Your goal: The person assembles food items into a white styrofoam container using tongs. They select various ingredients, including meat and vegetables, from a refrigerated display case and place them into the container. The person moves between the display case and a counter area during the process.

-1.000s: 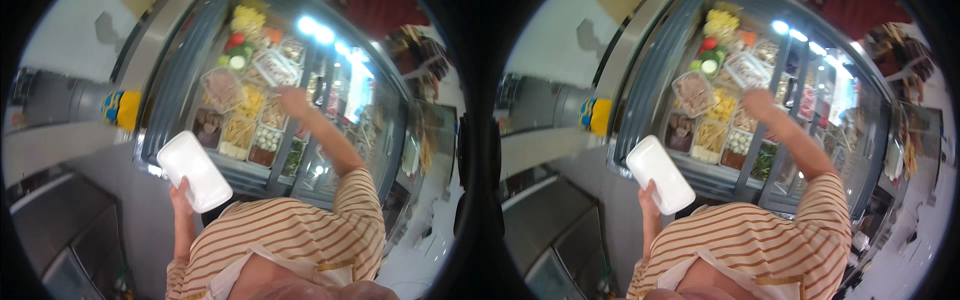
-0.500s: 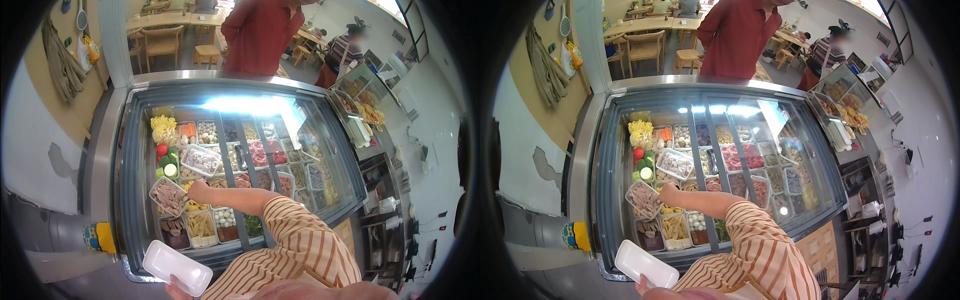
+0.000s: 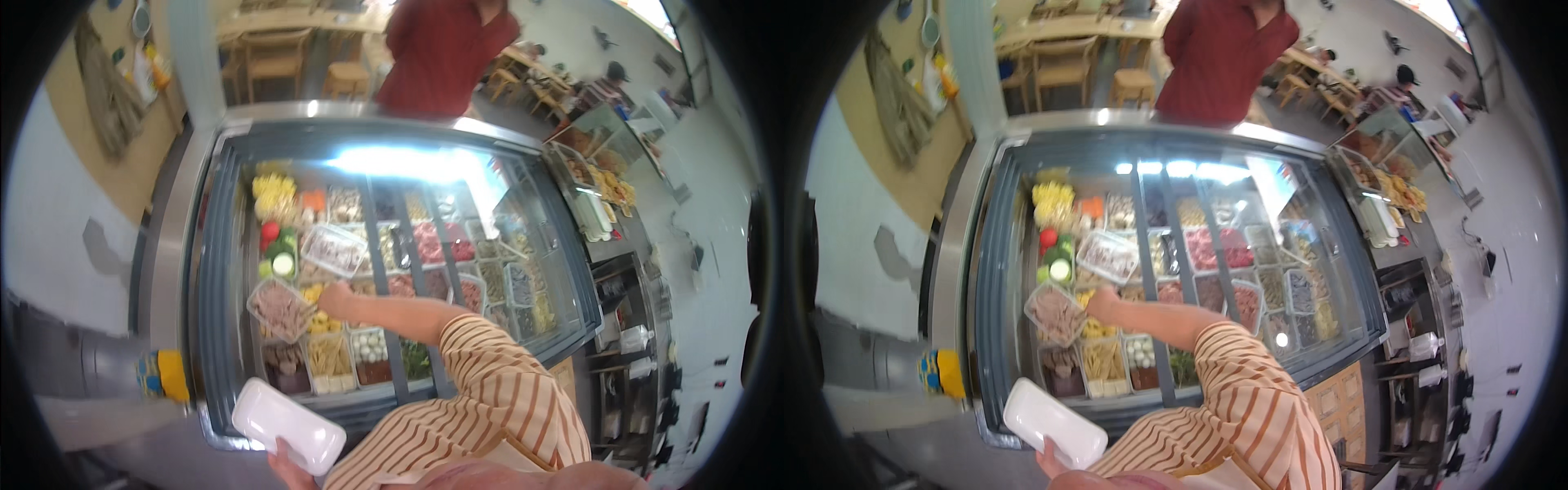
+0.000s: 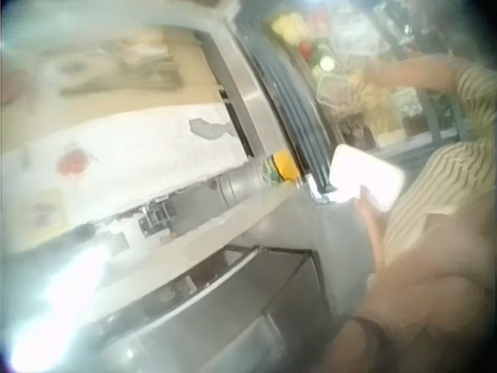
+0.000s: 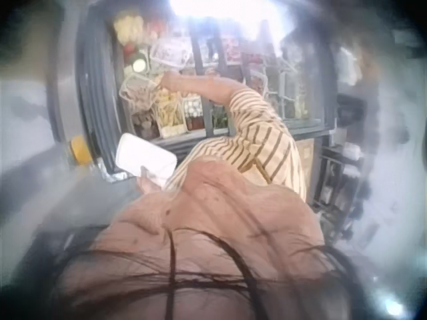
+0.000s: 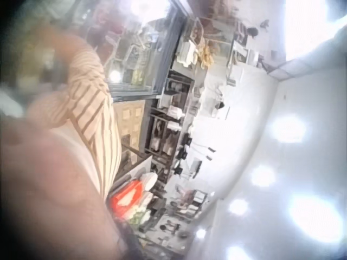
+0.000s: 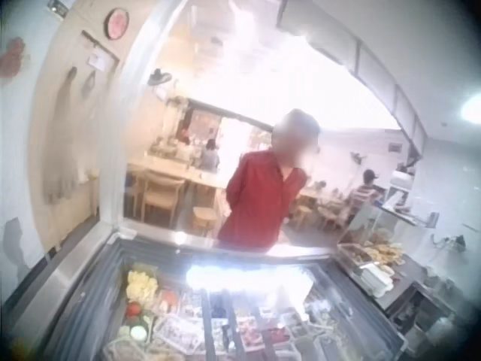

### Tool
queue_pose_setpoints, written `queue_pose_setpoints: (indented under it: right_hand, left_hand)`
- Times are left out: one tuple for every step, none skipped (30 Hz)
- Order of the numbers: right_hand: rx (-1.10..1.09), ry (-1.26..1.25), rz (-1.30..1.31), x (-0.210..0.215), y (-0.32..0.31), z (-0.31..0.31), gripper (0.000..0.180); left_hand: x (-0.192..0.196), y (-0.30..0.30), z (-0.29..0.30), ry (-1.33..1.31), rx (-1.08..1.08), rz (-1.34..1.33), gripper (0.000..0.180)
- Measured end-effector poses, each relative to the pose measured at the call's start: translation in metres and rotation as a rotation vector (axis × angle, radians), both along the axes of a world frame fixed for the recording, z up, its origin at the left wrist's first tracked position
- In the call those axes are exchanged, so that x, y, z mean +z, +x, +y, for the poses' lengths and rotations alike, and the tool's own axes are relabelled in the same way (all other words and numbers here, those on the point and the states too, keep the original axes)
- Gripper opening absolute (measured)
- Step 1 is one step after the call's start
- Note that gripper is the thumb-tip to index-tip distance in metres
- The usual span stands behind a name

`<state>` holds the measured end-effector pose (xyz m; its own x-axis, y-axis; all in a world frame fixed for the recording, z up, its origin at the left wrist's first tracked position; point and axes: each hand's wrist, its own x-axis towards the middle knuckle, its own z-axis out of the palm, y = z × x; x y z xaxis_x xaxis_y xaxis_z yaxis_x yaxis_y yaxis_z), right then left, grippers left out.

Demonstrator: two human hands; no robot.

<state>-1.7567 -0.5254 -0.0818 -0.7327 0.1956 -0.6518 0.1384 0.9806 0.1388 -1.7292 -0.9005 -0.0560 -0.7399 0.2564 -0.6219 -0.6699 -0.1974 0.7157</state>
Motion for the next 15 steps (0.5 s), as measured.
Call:
queue_pose_setpoints:
  right_hand:
    - [-0.076,0.056,0.056,-0.025,-0.001,0.005,0.022]
    - [-0.133,0.050,0.083,-0.038,0.001,0.005,0.023]
    - [0.006,0.009,0.362,-0.089,0.024,0.038,0.022]
    - [-0.049,-0.203,0.446,-0.076,0.019,0.039,0.022]
    - [-0.179,-0.127,0.166,-0.012,-0.005,0.014,0.021]
    - [-0.330,-0.107,0.108,0.011,-0.010,0.010,0.023]
    - [-0.528,-0.186,0.154,0.026,-0.007,0.007,0.027]
    - [-0.556,-0.243,0.350,0.027,0.004,0.010,0.040]
    - [-0.563,-0.264,0.332,0.026,0.009,0.015,0.040]
    - [-0.721,-0.403,0.330,0.023,0.017,0.017,0.039]
    - [-0.883,-0.540,0.325,0.019,0.026,0.018,0.039]
    - [-1.049,-0.677,0.315,0.015,0.033,0.014,0.038]
    - [-1.154,-0.773,0.360,0.010,0.043,0.008,0.038]
    - [-1.257,-0.863,0.412,0.005,0.053,0.001,0.039]
    - [-1.360,-0.954,0.467,0.000,0.061,-0.009,0.039]
  left_hand:
    - [0.008,0.003,0.002,0.003,0.037,-0.015,0.040]
    - [0.010,0.002,0.000,-0.059,0.009,-0.036,0.037]
    - [0.010,0.001,0.007,-0.123,-0.001,-0.100,0.032]
    - [-0.011,0.003,-0.004,-0.125,0.010,-0.048,0.029]
    - [-0.006,0.006,0.002,-0.125,0.080,-0.046,0.031]
    - [-0.006,0.005,0.005,-0.070,0.059,0.011,0.031]
    - [-0.003,0.003,0.007,-0.066,0.060,0.018,0.032]
    - [0.003,-0.002,0.009,-0.047,0.055,0.040,0.033]
    - [0.007,-0.006,0.014,-0.039,0.069,0.041,0.034]
    - [0.011,-0.011,0.017,-0.027,0.077,0.042,0.034]
    - [0.014,-0.015,0.018,-0.012,0.080,0.044,0.035]
    - [0.017,-0.019,0.016,-0.007,0.091,0.045,0.035]
    - [0.019,-0.025,0.016,0.008,0.092,0.047,0.034]
    - [0.019,-0.033,0.018,0.031,0.090,0.050,0.034]
    - [0.019,-0.039,0.019,0.025,0.089,0.056,0.033]
